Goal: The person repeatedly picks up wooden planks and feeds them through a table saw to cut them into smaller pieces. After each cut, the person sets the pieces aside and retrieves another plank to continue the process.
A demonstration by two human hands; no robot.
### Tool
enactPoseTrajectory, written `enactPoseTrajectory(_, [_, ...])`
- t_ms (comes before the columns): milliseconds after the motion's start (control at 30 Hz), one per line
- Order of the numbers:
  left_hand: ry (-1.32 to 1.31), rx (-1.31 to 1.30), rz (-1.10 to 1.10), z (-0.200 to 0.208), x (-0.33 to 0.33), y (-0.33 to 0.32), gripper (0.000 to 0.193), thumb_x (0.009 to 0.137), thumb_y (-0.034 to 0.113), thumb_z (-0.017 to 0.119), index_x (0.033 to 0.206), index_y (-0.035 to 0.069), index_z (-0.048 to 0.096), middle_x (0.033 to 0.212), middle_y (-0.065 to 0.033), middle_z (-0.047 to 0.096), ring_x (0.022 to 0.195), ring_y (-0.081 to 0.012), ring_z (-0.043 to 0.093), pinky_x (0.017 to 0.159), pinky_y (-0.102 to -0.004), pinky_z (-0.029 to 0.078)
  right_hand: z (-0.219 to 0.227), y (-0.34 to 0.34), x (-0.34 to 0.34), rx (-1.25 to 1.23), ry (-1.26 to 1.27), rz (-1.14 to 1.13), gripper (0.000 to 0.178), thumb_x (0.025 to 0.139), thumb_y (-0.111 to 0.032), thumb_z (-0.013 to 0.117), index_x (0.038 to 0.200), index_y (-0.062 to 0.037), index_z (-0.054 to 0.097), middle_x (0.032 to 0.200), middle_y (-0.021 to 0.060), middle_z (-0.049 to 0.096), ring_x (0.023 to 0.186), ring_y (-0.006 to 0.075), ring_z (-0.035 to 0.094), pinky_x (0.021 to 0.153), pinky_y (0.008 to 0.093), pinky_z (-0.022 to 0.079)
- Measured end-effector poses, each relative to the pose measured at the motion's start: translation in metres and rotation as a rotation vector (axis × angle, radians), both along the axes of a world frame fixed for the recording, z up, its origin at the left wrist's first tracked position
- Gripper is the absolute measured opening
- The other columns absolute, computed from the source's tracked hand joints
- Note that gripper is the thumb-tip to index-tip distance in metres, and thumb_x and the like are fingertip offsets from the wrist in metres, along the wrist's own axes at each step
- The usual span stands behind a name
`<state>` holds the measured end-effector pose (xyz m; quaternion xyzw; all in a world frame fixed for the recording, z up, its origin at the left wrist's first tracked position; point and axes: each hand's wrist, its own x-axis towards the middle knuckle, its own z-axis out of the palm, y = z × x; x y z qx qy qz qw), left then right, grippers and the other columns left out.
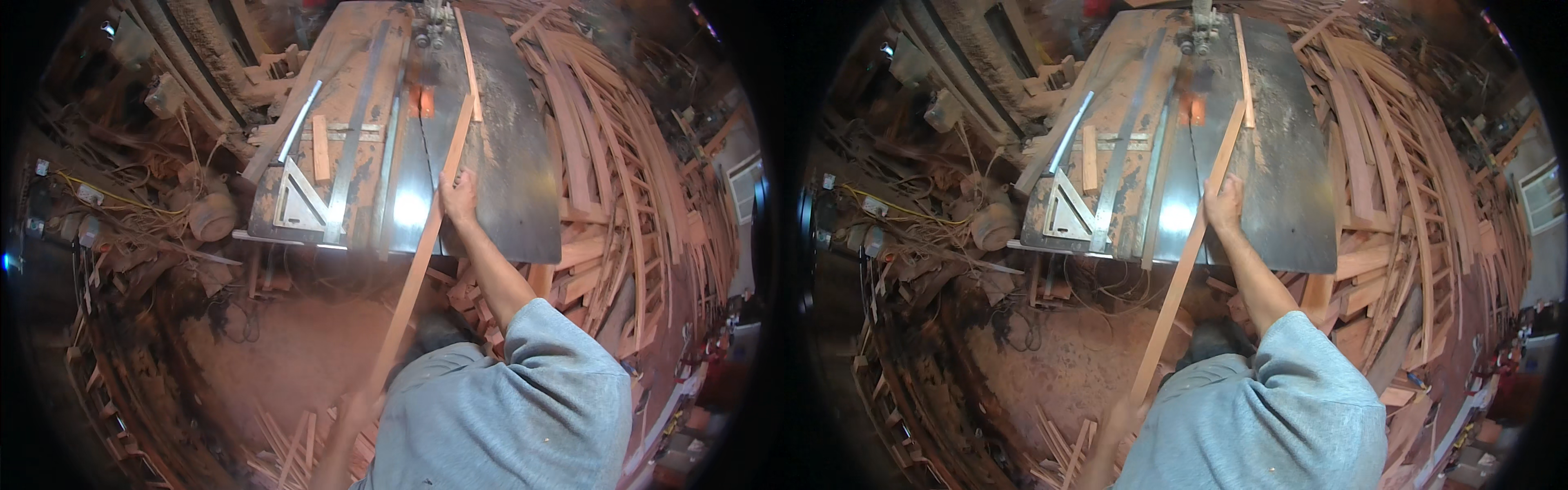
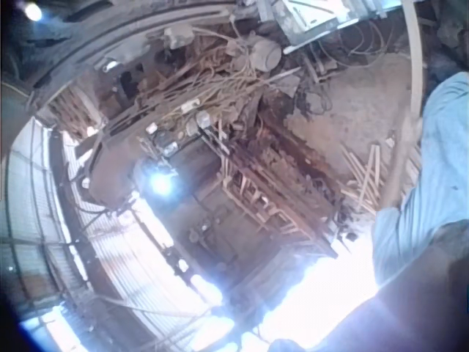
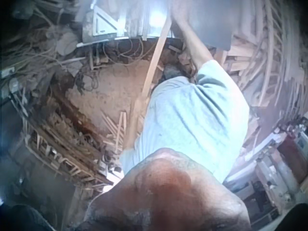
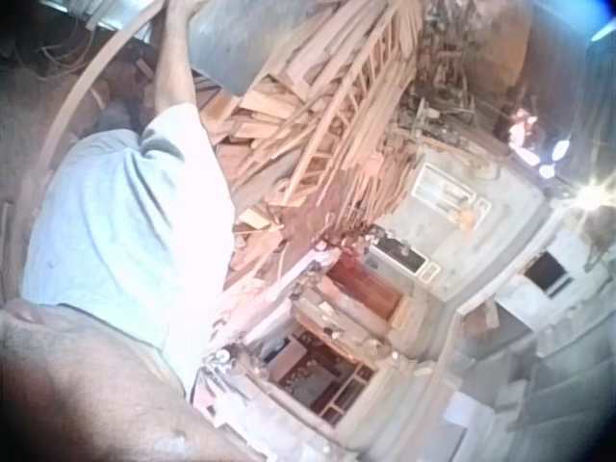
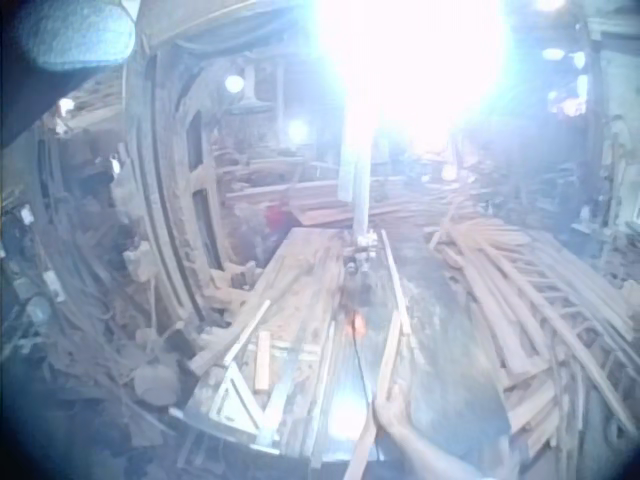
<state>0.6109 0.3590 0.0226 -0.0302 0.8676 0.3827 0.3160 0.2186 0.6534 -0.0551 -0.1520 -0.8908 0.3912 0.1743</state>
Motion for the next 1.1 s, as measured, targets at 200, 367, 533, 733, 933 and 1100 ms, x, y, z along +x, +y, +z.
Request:
enactPoseTrajectory(200, [0.320, 0.203, 0.096, -0.052, -0.121, 0.071, 0.060, 0.089, 0.034, 0.078, 0.136, 0.000, 0.063, 0.129, -0.0186, 0.070, 0.120, -0.0293, 0.067, 0.101, -0.0366, 0.052, 0.001, -0.001, 0.068, 0.398, 0.131, 0.314, 0.037, 0.094, -0.022, 0.067, 0.116, 0.0068, 0.061, 0.137, 0.0224, 0.055, 0.127, 0.0369, 0.055, 0.108, 0.0450, 0.045])
enactPoseTrajectory(367, [-0.038, 0.530, 0.490, -0.068, -0.151, 0.044, 0.049, 0.101, 0.034, 0.067, 0.135, -0.001, 0.063, 0.124, -0.0153, 0.071, 0.109, -0.0226, 0.069, 0.094, -0.0353, 0.055, 0.012, 0.057, 0.041, -0.229, 0.140, -0.123, 0.037, 0.100, -0.027, 0.061, 0.119, 0.0043, 0.067, 0.130, 0.0216, 0.063, 0.116, 0.0297, 0.065, 0.101, 0.0380, 0.049])
enactPoseTrajectory(533, [-0.317, 0.862, 0.928, -0.077, -0.196, 0.053, 0.050, 0.104, 0.042, 0.063, 0.130, 0.000, 0.064, 0.120, -0.0150, 0.072, 0.100, -0.0188, 0.071, 0.081, -0.0331, 0.058, -0.015, 0.112, 0.028, -0.428, 0.016, -0.147, 0.034, 0.100, -0.023, 0.064, 0.121, 0.0036, 0.064, 0.101, 0.0114, 0.071, 0.094, 0.0197, 0.069, 0.083, 0.0335, 0.055])
enactPoseTrajectory(733, [-0.133, 0.931, 1.051, -0.089, -0.222, 0.065, 0.029, 0.102, 0.029, 0.067, 0.110, 0.001, 0.067, 0.094, -0.0099, 0.073, 0.081, -0.0162, 0.070, 0.069, -0.0282, 0.057, 0.049, 0.039, 0.044, -0.253, 0.032, 0.200, 0.041, 0.101, -0.024, 0.063, 0.131, 0.0026, 0.059, 0.123, 0.0179, 0.068, 0.106, 0.0262, 0.069, 0.093, 0.0387, 0.056])
enactPoseTrajectory(933, [0.541, 0.068, 0.667, -0.082, -0.182, 0.088, 0.021, 0.098, 0.013, 0.070, 0.106, -0.006, 0.065, 0.091, -0.0100, 0.071, 0.080, -0.0129, 0.068, 0.071, -0.0289, 0.058, 0.011, -0.028, -0.020, -0.464, -0.390, 0.413, 0.057, 0.099, -0.030, 0.062, 0.144, 0.0031, 0.051, 0.137, 0.0212, 0.062, 0.122, 0.0311, 0.064, 0.106, 0.0415, 0.049])
enactPoseTrajectory(1100, [0.289, 0.556, 1.023, -0.073, -0.187, 0.093, 0.030, 0.095, 0.005, 0.069, 0.119, -0.011, 0.060, 0.099, -0.0157, 0.072, 0.091, -0.0161, 0.071, 0.082, -0.0290, 0.060, 0.003, -0.061, -0.027, -0.680, -0.297, 0.401, 0.073, 0.097, -0.031, 0.061, 0.153, 0.0083, 0.037, 0.146, 0.0280, 0.054, 0.136, 0.0344, 0.054, 0.115, 0.0394, 0.041])
